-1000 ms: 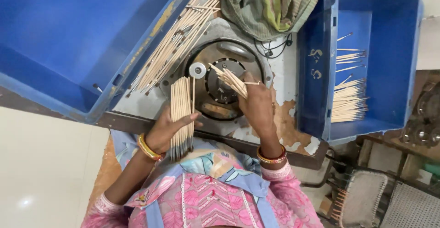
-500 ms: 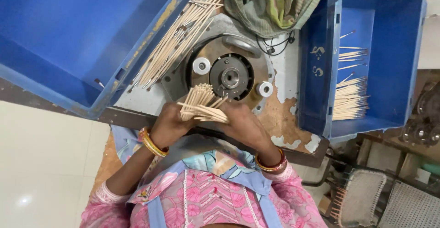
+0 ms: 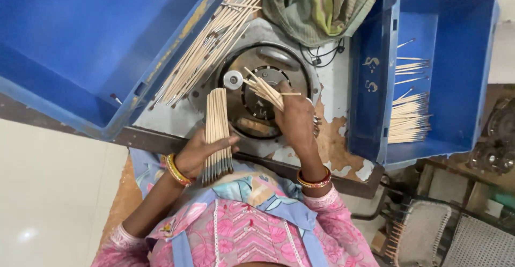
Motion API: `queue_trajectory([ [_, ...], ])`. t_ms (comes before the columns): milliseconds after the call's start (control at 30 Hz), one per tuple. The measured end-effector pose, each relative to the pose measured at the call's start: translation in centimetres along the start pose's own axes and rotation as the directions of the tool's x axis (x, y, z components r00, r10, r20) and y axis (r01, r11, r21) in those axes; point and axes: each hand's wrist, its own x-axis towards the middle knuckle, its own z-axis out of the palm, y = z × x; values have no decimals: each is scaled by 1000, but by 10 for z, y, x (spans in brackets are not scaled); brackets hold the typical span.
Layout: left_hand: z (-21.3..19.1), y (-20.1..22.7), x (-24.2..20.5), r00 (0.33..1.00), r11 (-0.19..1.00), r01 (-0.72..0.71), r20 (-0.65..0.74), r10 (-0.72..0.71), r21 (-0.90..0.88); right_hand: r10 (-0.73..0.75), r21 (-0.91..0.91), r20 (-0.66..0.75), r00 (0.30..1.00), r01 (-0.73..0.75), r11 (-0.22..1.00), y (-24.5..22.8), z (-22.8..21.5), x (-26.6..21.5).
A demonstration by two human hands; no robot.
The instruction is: The person holds a bundle of wooden sticks in their left hand and repeatedly feeds individual sticks into a rotating grinding wheel with their right hand. The sharpened sticks are then placed into a blue bin to the right.
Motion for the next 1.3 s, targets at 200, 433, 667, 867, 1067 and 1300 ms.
queue_trajectory([
  [200, 5, 5, -2, 989, 989, -135, -48, 138, 58, -98, 47, -116, 988, 104, 993, -9, -19, -9],
  [433, 30, 19, -6, 997, 990, -74, 4, 74, 122, 92, 836, 348, 933, -353, 420, -9, -44, -25],
  [667, 47, 25, -20, 997, 989, -66, 43, 61, 129, 81, 800, 421, 903, -412, 436, -9, -36, -36],
  [867, 47, 14, -22, 991, 982, -126, 61, 118, 140, 71, 847, 366, 928, -364, 387, -12, -30, -47],
  [1067, 49, 12, -29, 991, 948, -134, 42, 127, 290, 62, 863, 353, 933, -351, 363, -13, -27, -58],
  [1300, 46, 13, -29, 990, 928, -27, -116, 75, 373, 84, 966, 242, 967, -231, -118, -21, 1, -75],
])
